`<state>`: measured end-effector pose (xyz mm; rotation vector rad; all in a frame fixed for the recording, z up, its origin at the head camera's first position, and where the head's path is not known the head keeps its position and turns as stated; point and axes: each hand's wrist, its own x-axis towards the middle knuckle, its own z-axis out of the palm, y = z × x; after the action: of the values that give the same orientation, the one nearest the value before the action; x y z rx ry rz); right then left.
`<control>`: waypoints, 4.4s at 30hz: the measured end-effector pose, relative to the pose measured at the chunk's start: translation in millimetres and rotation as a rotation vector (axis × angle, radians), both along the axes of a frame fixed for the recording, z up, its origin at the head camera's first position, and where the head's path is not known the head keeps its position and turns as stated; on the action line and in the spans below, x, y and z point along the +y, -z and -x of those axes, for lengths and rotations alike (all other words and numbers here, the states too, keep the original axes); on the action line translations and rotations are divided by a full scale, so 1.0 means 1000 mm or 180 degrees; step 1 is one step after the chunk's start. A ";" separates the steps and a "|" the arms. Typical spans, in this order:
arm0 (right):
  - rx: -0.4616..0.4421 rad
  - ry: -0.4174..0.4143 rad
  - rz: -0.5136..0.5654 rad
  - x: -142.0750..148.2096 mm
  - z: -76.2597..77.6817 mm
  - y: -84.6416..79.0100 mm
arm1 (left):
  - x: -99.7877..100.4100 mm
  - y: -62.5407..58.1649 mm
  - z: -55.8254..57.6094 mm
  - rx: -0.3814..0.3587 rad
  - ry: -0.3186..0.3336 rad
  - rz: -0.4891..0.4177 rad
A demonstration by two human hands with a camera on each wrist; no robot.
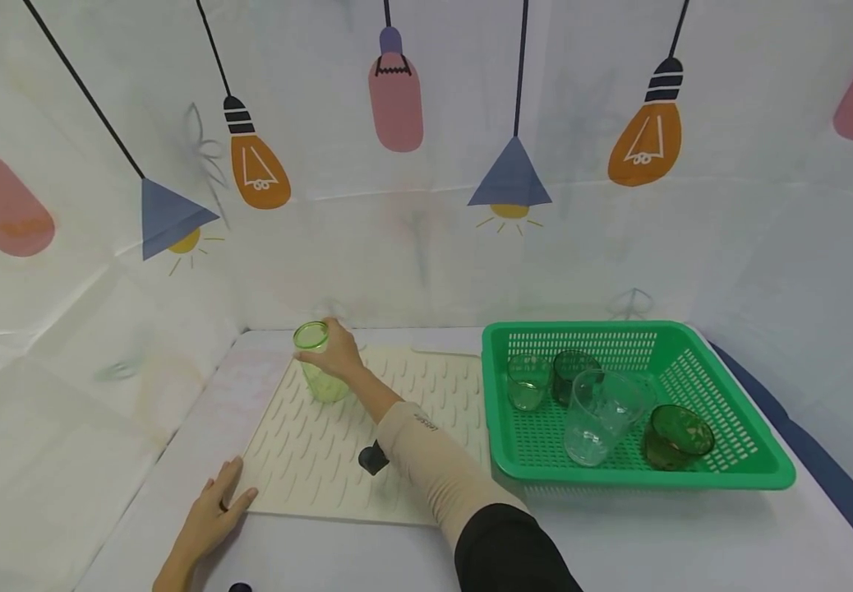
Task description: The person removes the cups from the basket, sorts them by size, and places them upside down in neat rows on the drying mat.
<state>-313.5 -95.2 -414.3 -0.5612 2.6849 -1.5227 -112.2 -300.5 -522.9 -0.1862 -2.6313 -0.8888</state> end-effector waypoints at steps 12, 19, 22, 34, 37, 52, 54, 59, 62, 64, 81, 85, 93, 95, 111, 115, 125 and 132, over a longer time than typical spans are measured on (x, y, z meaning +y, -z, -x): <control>-0.0211 -0.0047 0.0219 0.020 -0.015 -0.007 | 0.000 0.004 0.001 0.0041 0.0026 -0.0073; -0.0132 -0.0084 0.0377 0.046 -0.031 -0.007 | 0.001 0.005 -0.001 0.0112 0.0010 -0.0040; -0.0071 -0.0112 0.0494 0.060 -0.041 -0.008 | 0.001 0.004 -0.002 0.0060 -0.0017 0.0002; 0.0301 -0.0157 0.0660 0.129 -0.087 -0.021 | 0.000 0.001 0.002 -0.0096 -0.0044 0.0066; 0.0389 -0.0127 0.0593 0.149 -0.099 -0.024 | 0.000 0.002 0.002 0.0037 0.0003 0.0038; 0.1330 0.0526 0.0318 0.242 -0.141 -0.031 | 0.002 0.003 0.002 0.0296 0.0030 0.0019; 0.1641 0.0681 0.0273 0.253 -0.145 -0.031 | 0.002 0.003 0.002 0.0283 0.0013 -0.0001; 0.2183 0.1051 0.0198 0.279 -0.153 -0.027 | 0.003 0.003 0.001 0.0243 -0.0105 -0.0011; 0.2401 0.1372 0.0162 0.293 -0.156 -0.023 | 0.003 0.003 0.001 0.0313 -0.0180 -0.0015; 0.2462 0.1572 0.0118 0.302 -0.159 -0.021 | 0.003 0.004 0.002 0.0373 -0.0212 -0.0014; 0.1860 0.1966 -0.0389 0.345 -0.164 0.005 | 0.007 0.002 0.002 0.0077 -0.0596 -0.0358; 0.1304 0.2000 -0.0434 0.348 -0.168 0.007 | 0.007 0.002 0.001 0.0067 -0.0665 -0.0410; 0.0202 0.1818 -0.0424 0.356 -0.175 0.002 | 0.008 0.003 0.000 0.0024 -0.0766 -0.0479; -0.0002 0.1753 -0.0444 0.357 -0.176 0.001 | 0.008 0.003 0.000 -0.0014 -0.0776 -0.0494; 0.0085 0.1616 -0.0052 0.365 -0.172 0.017 | 0.009 0.002 0.001 -0.0027 -0.0826 -0.0530; 0.0309 0.1739 0.0055 0.395 -0.148 0.072 | 0.009 0.000 0.001 -0.0096 -0.0817 -0.0515; 0.0205 0.1579 0.0549 0.360 -0.178 0.005 | 0.010 -0.001 0.001 -0.0078 -0.0832 -0.0547; 0.0366 0.1197 0.0968 0.347 -0.185 -0.014 | 0.009 0.000 -0.002 -0.0059 -0.0823 -0.0552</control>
<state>-128.8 252.0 -400.6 -0.1478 2.7790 -2.0739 -110.4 -291.2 -522.4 0.2026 -2.5032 -1.0223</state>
